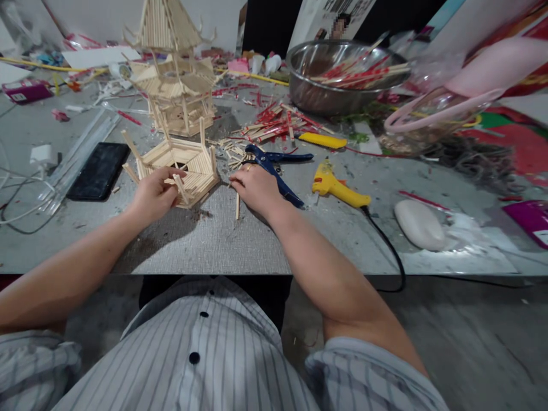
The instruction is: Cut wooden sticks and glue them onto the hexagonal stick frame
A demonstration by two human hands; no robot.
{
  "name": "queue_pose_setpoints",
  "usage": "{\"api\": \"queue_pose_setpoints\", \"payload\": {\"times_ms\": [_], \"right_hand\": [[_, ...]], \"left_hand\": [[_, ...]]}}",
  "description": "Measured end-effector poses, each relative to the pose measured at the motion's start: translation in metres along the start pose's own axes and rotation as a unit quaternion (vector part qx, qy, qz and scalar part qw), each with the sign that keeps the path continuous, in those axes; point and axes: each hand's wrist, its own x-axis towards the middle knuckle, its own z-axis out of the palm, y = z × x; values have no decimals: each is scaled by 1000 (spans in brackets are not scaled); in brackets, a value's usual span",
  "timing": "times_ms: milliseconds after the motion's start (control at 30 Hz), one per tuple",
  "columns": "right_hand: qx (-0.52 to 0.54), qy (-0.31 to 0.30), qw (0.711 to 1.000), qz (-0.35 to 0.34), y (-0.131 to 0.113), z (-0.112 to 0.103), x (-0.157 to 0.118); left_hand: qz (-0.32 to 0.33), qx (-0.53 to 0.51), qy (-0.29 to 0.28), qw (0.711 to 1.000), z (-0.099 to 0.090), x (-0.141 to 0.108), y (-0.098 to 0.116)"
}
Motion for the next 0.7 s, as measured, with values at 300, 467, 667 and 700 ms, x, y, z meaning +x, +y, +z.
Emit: {"api": "queue_pose_setpoints", "payload": {"times_ms": [300,467,667,700], "right_hand": [[46,19,976,-211,-10,10,-2],[41,-18,963,-265,-24,18,-2],[-56,-37,969,-236,-36,13,-5],[-70,-41,968,-237,-38,12,-5]], "left_hand": [[9,7,11,1000,-1,-1,0],[14,15,18,1000,0,0,0],[4,18,7,1000,0,0,0],[5,18,6,1000,0,0,0]]}}
